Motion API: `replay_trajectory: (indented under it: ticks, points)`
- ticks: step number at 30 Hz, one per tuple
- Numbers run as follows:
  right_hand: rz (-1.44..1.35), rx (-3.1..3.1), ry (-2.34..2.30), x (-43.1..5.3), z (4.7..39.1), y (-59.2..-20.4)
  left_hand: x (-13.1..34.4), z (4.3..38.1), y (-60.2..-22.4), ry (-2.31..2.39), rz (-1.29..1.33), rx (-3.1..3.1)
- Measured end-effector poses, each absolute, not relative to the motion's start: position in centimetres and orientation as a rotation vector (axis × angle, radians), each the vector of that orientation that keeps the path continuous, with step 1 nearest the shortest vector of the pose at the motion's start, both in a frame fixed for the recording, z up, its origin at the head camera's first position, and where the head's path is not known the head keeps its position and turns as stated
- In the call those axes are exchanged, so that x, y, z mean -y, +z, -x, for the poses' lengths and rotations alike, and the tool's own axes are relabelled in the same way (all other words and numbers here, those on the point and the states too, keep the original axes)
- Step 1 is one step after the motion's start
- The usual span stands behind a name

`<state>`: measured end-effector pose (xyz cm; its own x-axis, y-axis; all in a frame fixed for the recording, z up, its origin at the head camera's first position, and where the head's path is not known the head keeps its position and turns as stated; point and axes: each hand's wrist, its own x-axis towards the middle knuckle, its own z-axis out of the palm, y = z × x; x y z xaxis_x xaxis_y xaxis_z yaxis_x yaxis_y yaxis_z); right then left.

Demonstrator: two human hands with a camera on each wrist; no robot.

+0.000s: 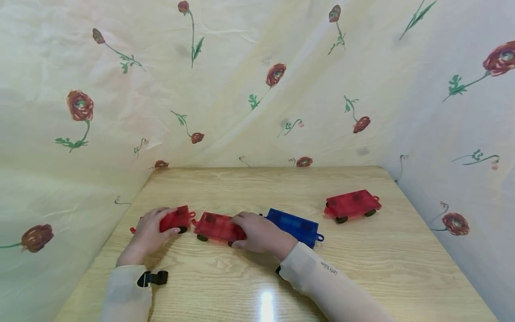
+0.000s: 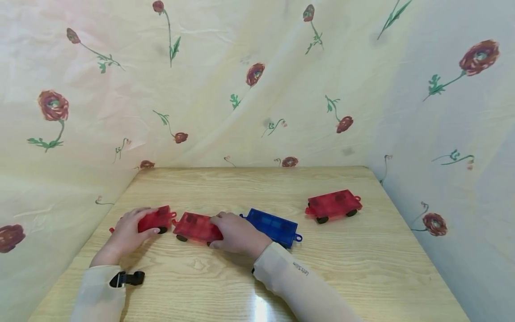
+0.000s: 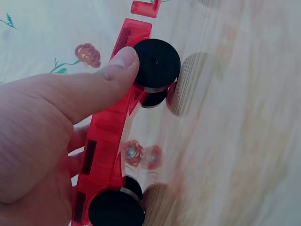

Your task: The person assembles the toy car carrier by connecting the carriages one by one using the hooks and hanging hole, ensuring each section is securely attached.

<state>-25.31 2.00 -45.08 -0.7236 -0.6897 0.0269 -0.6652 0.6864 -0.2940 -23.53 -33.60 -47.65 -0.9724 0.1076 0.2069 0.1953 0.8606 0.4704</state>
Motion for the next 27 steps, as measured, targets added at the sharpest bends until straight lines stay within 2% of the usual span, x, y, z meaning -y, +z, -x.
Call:
replay_trajectory:
  ticks: [12,27]
  points:
    - [1.132,-2.822,-0.430,-2.00,25.35,-45.35,33.76,23.65,-48.14,-0.834,0.135,2.807]
    - [1.096,-2.863,-0.452,-2.03,25.37,-45.44,33.79,23.79,-47.98,-0.947,0.146,2.778]
